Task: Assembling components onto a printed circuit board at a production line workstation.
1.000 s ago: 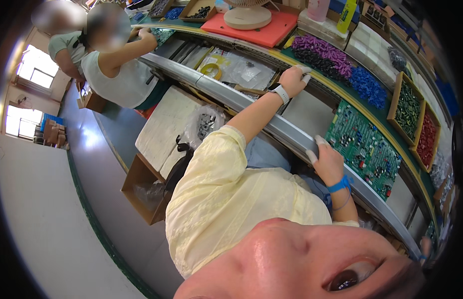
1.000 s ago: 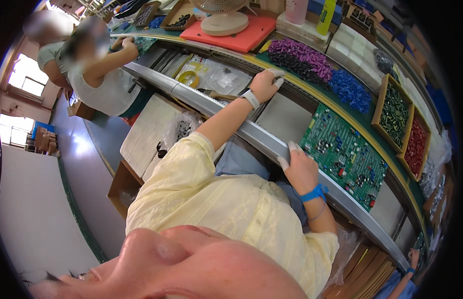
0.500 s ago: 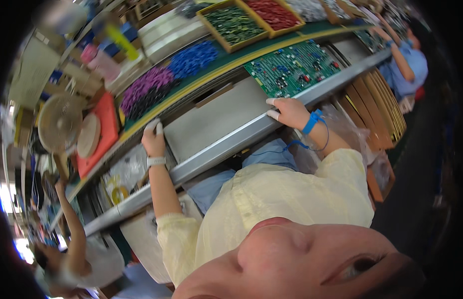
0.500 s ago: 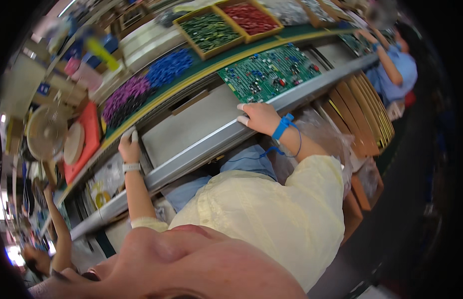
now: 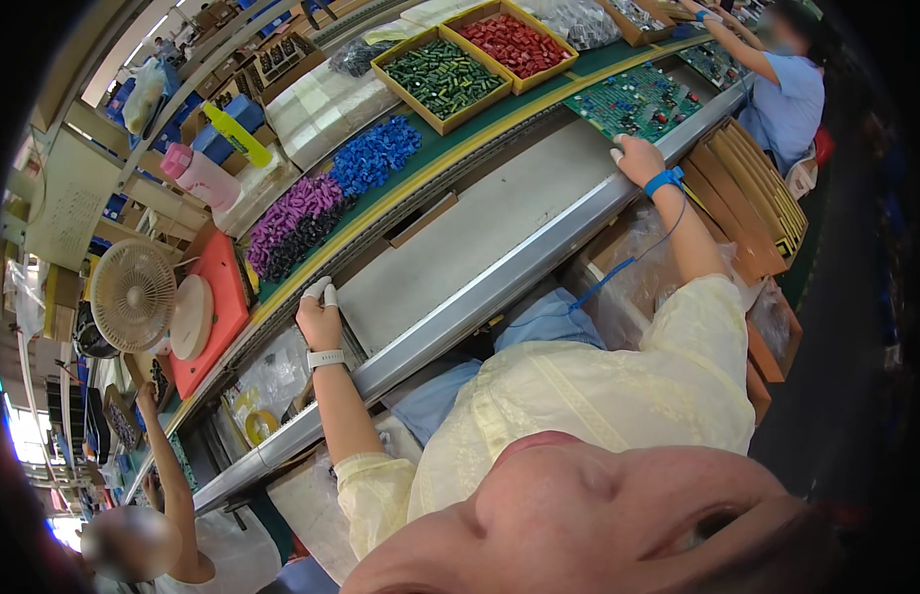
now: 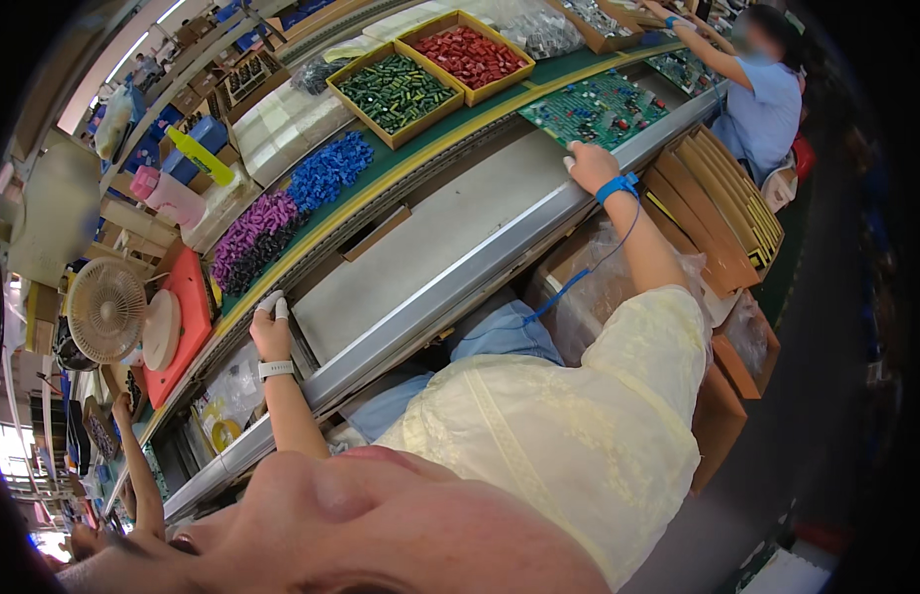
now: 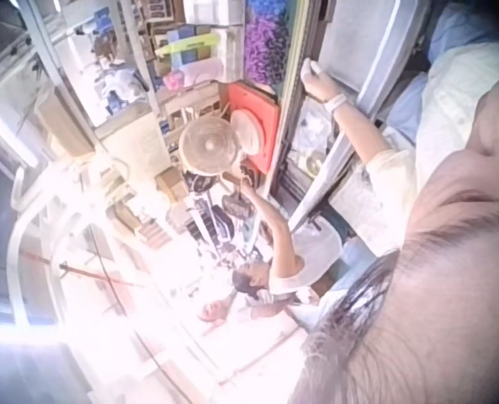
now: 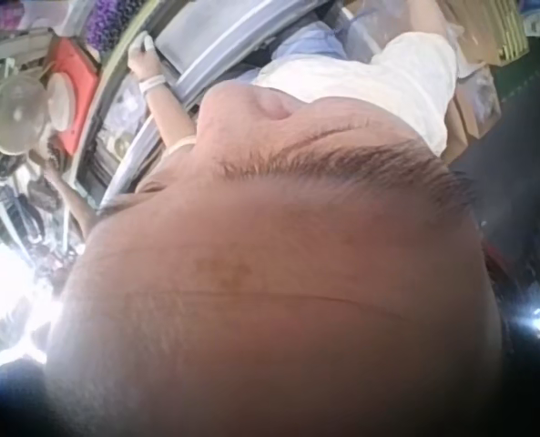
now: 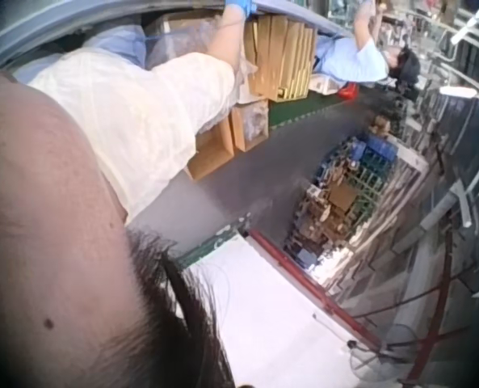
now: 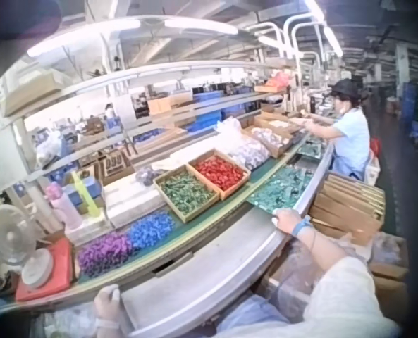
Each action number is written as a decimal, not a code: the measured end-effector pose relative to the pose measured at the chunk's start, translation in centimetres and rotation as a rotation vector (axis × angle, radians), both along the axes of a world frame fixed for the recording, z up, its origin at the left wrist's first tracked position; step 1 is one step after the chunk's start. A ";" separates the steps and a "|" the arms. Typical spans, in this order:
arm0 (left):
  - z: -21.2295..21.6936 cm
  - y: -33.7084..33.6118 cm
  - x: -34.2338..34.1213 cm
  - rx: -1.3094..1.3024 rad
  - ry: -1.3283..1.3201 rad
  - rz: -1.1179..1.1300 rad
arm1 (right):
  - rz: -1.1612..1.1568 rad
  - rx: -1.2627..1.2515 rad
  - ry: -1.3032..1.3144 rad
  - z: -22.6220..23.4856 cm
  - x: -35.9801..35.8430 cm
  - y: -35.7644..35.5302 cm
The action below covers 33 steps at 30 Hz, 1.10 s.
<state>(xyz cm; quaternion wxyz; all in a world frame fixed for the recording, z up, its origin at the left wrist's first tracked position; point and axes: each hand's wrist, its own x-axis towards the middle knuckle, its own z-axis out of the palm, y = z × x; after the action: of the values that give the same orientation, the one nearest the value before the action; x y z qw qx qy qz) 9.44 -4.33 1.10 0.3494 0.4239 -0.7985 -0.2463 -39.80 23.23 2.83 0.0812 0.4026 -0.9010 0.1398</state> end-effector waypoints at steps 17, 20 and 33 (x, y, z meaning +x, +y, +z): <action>-0.4 1.1 -1.1 0.026 -0.061 -0.031 | 0.671 0.109 -0.248 3.5 10.9 -13.7; 0.3 1.5 -1.7 0.036 -0.115 -0.063 | 0.820 0.127 -0.346 4.4 15.1 -15.2; 3.1 4.6 -10.1 -0.115 -0.269 -0.516 | 1.144 0.388 -0.672 -0.2 16.3 -16.5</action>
<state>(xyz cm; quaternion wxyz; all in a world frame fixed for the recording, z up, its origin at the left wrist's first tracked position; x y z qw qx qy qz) -0.64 0.32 4.19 0.1898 0.2154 -0.9316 -0.2228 -23.51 6.78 2.63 -0.3624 0.7566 -0.5321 0.1143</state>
